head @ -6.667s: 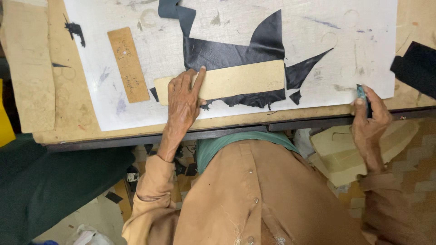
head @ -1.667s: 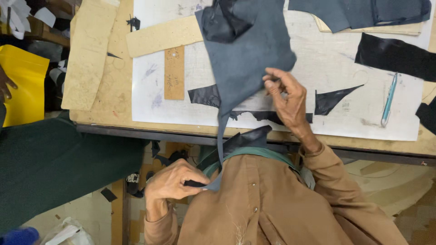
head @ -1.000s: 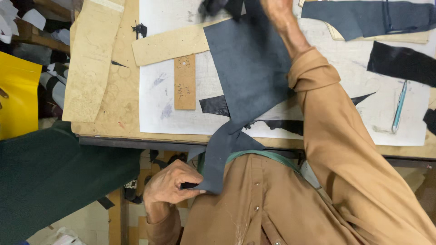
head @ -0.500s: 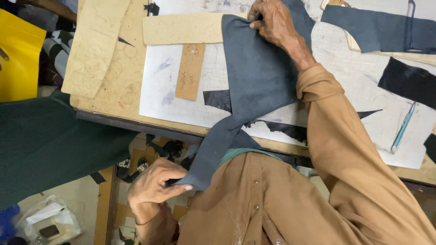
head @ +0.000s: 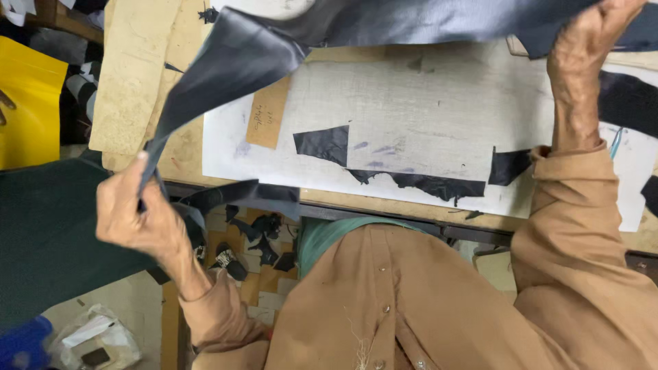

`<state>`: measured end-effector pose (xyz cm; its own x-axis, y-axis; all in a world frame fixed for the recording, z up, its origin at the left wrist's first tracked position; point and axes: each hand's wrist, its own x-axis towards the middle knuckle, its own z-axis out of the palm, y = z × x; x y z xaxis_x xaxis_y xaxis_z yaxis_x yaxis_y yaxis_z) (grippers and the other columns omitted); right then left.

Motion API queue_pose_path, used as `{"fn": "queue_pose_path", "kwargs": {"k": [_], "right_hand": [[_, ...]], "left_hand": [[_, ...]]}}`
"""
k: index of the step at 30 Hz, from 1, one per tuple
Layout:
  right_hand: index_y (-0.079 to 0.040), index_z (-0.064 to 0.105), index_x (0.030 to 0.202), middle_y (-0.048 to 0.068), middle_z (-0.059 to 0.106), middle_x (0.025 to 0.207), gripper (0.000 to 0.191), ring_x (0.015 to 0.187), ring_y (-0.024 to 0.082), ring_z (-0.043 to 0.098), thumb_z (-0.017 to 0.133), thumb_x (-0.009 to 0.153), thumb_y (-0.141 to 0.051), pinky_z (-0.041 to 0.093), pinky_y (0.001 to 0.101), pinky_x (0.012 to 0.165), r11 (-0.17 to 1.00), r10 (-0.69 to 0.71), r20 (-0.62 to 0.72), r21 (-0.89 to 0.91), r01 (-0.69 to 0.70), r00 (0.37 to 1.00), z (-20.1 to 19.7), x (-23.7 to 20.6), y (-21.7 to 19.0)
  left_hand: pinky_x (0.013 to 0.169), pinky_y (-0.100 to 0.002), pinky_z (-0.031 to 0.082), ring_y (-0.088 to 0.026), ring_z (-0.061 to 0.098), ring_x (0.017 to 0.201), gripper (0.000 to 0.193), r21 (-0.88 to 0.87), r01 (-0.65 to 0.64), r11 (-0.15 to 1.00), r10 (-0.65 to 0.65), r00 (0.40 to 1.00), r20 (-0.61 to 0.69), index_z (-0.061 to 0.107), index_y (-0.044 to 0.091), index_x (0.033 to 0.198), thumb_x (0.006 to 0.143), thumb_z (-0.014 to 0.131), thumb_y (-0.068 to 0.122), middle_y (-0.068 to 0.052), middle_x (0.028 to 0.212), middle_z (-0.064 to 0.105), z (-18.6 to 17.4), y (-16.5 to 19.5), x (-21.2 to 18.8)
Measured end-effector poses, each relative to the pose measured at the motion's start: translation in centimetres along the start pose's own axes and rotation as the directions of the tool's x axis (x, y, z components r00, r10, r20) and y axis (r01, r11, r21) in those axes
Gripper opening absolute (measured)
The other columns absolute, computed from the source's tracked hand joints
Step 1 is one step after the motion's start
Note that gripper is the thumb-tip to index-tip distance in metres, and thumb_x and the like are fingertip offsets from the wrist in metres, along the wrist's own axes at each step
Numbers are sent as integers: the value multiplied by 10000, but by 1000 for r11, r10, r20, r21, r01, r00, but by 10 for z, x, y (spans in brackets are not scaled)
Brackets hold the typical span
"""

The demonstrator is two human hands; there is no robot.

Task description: The person uses a cardboard template and a utility knife to cut shapes from black leather on a workbench. They repeatedly position the template, trace or cut along its edges, and remove the cut leather pieces, working through several pieces of leather.

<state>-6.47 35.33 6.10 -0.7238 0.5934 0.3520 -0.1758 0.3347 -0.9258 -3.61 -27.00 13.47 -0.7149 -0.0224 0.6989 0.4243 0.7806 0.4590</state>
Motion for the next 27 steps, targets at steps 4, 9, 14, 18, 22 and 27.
{"fn": "queue_pose_path", "kwargs": {"k": [4, 9, 14, 18, 22, 27], "right_hand": [[-19, 564, 1178, 69, 463, 979, 154, 714, 181, 384, 511, 1048, 46, 389, 293, 649, 986, 1, 246, -164, 41, 969, -22, -48, 21], [-49, 564, 1193, 84, 549, 1069, 58, 857, 173, 541, 557, 1137, -35, 531, 307, 815, 896, -45, 294, -411, 169, 955, -65, -112, 25], [-64, 683, 1084, 116, 674, 1087, 209, 969, 252, 635, 804, 1019, -221, 572, 416, 895, 623, 58, 419, -724, 295, 906, -107, -159, -13], [-4, 693, 1012, 143, 650, 935, 365, 801, 276, 642, 764, 788, -283, 578, 371, 701, 566, -79, 491, -694, 444, 868, -111, -184, -26], [-18, 718, 975, 117, 681, 867, 143, 678, 231, 638, 699, 1104, -75, 512, 366, 531, 645, 146, 297, -752, 137, 944, -80, -221, -38], [-12, 739, 1096, 144, 748, 1041, 280, 918, 285, 713, 783, 849, -135, 582, 382, 768, 965, 219, 645, -253, -66, 733, -46, -261, -78]], "left_hand": [[749, -397, 508, -279, 633, 941, 417, 119, -18, 993, -14, 966, 260, 821, 24, 1169, 852, 614, -150, -156, 1051, 687, 46, -12, -10], [1064, -501, 432, -402, 528, 1288, 417, 163, -261, 952, 168, 884, 436, 753, 26, 1171, 781, 625, -46, -247, 1343, 642, 77, 25, -53], [1104, -449, 463, -293, 582, 1300, 321, -320, -76, 944, 278, 705, 653, 720, 15, 1222, 906, 665, -3, -116, 1349, 656, 124, 83, -83], [887, -474, 474, -415, 576, 1064, 410, -237, -78, 968, 208, 774, 598, 670, -83, 1158, 777, 755, 45, -247, 1149, 640, 162, 102, -73], [866, -420, 484, -324, 589, 989, 202, 11, -14, 1000, 2, 712, 702, 689, 25, 991, 859, 690, -127, -120, 1010, 647, 180, 110, -68], [786, -413, 494, -305, 598, 883, 222, -97, -5, 995, 63, 791, 608, 640, -8, 1002, 811, 736, -67, -151, 966, 631, 177, 135, -72]]}}
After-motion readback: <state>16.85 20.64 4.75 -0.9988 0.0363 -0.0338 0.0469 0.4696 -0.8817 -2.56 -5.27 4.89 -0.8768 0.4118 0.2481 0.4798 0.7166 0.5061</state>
